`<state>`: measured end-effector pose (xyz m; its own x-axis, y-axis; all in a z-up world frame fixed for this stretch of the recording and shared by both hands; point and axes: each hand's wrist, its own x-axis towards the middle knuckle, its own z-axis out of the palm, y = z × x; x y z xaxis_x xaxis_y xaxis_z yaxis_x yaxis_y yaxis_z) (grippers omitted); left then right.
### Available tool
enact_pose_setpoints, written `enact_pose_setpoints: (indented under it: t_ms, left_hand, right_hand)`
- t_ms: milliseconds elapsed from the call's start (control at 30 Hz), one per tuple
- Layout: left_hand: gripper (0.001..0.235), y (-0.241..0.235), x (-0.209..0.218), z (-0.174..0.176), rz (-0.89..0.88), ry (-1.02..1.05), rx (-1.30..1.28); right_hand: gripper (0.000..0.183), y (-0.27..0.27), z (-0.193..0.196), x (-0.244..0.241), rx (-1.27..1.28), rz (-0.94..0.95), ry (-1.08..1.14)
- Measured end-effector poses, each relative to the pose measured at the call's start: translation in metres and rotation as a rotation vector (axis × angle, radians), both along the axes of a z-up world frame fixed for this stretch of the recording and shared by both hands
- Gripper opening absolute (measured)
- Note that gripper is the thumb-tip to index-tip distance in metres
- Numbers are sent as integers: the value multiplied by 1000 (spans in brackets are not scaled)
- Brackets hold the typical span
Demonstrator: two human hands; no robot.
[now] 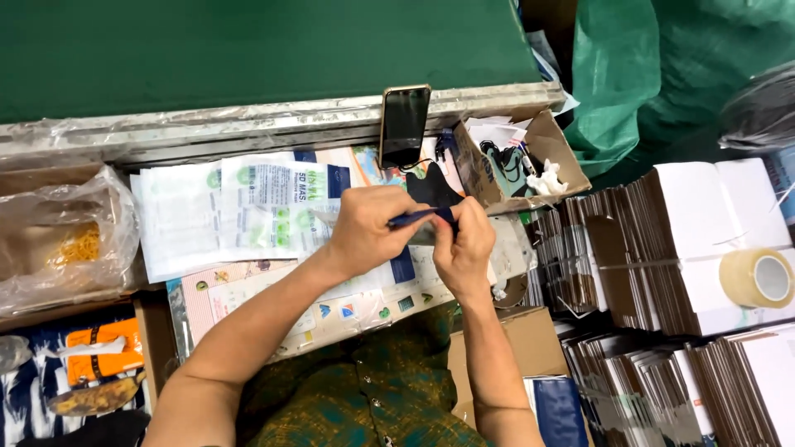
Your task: Packaging black face masks into plastic sleeves at a factory conveyor belt.
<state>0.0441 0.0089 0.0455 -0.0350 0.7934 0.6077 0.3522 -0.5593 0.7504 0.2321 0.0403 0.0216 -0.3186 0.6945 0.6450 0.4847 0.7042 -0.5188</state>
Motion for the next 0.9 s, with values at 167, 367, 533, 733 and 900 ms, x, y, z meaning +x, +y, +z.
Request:
enact_pose_setpoints:
  t_ms: [167, 367, 533, 733, 900]
  left_hand:
    - [12, 13, -36, 2, 65, -82, -91]
    - [10, -19, -31, -19, 225, -93, 170]
    - [70, -38, 34, -71, -31, 601, -267]
    - [81, -32, -11, -102, -175, 997, -686]
    - [75, -49, -96, -104, -81, 1252, -678]
  right_hand:
    - [11, 12, 24, 2, 34, 49, -57]
    - [19, 121, -46, 62, -155, -163, 96]
    - [33, 153, 31, 45, -744, 193, 905]
    - [39, 122, -14, 35, -551, 185, 540]
    - [34, 71, -70, 12, -497, 171, 297]
